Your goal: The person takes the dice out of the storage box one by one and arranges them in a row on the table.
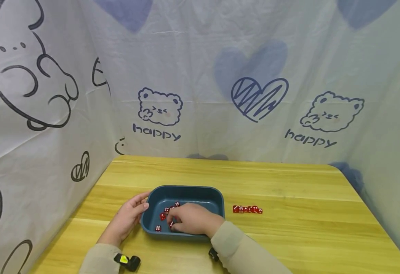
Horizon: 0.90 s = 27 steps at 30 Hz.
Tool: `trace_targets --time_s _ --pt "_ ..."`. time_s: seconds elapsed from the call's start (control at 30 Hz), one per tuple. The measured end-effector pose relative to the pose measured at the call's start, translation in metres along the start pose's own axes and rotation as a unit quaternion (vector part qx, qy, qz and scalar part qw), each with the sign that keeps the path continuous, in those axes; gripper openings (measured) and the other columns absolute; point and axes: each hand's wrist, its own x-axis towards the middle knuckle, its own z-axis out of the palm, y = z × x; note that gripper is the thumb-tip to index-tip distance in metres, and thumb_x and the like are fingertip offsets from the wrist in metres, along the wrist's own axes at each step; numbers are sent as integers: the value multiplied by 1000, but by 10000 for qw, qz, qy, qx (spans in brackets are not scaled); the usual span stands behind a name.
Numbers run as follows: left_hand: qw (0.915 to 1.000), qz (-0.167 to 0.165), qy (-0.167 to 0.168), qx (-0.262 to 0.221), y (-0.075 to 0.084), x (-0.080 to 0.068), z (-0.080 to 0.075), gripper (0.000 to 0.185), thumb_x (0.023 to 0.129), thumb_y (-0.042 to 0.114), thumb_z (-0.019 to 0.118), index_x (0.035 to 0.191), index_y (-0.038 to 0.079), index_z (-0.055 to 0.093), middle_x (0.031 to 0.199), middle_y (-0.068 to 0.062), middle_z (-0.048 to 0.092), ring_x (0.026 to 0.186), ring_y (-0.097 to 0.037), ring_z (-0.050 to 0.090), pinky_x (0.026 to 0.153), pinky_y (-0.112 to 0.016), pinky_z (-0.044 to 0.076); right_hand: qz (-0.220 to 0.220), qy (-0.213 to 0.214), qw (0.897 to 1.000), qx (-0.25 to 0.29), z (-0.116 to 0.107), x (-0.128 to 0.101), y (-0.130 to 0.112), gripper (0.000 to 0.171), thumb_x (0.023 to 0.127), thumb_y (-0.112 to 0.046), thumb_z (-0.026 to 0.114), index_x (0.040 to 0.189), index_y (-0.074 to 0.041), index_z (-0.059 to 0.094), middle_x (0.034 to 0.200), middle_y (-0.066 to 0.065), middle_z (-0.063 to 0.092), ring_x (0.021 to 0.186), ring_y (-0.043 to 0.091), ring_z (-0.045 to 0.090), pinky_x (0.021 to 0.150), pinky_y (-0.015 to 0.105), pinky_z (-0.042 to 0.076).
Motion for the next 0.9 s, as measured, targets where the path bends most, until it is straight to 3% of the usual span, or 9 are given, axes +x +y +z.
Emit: trace_targets --time_s 0.53,0.9 --pt "10000 8 -84 36 5 -1 -1 53 104 14 58 151 -3 40 106 -11 53 72 -12 54 60 -22 48 191 336 9993 -18 -11 -14 6 15 97 -31 70 112 -28 71 77 -20 57 65 4 50 65 24 44" --pt "9999 -42 -86 35 8 -2 0 53 104 14 58 151 -4 40 107 -11 54 72 -12 54 60 -22 48 358 448 9983 -95 -18 -26 9 15 98 -33 67 113 -31 70 69 -17 55 62 3 49 65 24 44"
